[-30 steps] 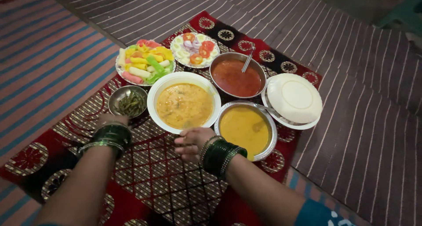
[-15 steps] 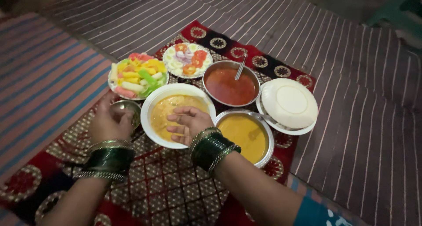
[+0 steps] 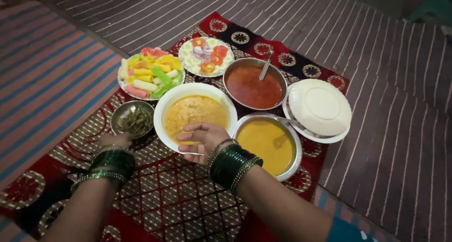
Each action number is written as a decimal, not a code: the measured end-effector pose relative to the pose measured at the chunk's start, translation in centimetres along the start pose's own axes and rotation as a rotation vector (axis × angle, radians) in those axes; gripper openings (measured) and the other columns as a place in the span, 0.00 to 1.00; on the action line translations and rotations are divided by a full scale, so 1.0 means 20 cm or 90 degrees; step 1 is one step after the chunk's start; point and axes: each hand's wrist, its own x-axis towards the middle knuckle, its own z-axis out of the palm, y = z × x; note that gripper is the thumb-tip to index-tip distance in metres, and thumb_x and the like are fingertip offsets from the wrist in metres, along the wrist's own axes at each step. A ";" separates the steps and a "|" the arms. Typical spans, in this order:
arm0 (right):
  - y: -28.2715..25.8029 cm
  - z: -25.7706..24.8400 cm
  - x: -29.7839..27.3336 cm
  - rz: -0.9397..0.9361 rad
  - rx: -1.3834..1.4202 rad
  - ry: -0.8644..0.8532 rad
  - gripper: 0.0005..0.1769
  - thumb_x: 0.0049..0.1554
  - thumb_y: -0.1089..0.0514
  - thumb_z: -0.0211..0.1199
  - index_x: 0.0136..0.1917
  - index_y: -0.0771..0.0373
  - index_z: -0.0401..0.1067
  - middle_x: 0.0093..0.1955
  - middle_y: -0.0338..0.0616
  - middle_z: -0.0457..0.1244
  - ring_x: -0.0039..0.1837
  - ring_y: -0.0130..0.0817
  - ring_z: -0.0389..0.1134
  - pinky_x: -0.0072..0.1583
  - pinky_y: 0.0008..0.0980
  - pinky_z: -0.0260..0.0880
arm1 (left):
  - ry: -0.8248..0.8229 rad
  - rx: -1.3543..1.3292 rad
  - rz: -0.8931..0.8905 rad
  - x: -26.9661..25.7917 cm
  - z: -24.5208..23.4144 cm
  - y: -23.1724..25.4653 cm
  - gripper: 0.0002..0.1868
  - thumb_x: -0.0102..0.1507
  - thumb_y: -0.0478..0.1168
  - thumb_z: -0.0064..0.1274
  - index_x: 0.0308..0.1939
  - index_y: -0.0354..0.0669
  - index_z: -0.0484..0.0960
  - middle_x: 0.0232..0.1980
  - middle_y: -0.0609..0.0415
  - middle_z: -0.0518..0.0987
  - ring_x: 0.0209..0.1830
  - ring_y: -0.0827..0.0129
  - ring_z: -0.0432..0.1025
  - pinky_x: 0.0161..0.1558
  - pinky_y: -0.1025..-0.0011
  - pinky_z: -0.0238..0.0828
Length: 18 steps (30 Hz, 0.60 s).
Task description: The person arranges bowls of food and plates of sliced vegetables on a rug on the floor, then picks up a plate of salad and moves it to a table before bringing a large floral-patterned plate back to the rug.
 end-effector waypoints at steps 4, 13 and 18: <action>0.00 -0.01 0.01 -0.005 -0.002 0.011 0.13 0.59 0.62 0.60 0.58 0.58 0.68 0.52 0.47 0.70 0.45 0.38 0.73 0.46 0.38 0.75 | 0.003 0.137 0.007 -0.03 -0.01 0.03 0.21 0.64 0.44 0.61 0.52 0.28 0.83 0.45 0.32 0.84 0.43 0.47 0.81 0.48 0.51 0.76; -0.11 0.00 -0.09 -0.029 -0.057 0.017 0.13 0.60 0.60 0.59 0.59 0.61 0.69 0.51 0.47 0.70 0.46 0.39 0.73 0.44 0.35 0.76 | -0.039 -0.302 0.022 0.15 0.15 -0.13 0.15 0.67 0.30 0.49 0.57 0.39 0.79 0.47 0.43 0.83 0.35 0.56 0.79 0.35 0.60 0.79; -0.20 -0.04 -0.13 -0.029 -0.078 0.019 0.13 0.60 0.60 0.58 0.59 0.61 0.71 0.51 0.46 0.71 0.46 0.37 0.73 0.45 0.34 0.77 | 0.024 -0.353 -0.033 0.05 0.08 -0.03 0.19 0.64 0.25 0.50 0.59 0.34 0.80 0.46 0.39 0.84 0.34 0.60 0.80 0.35 0.64 0.81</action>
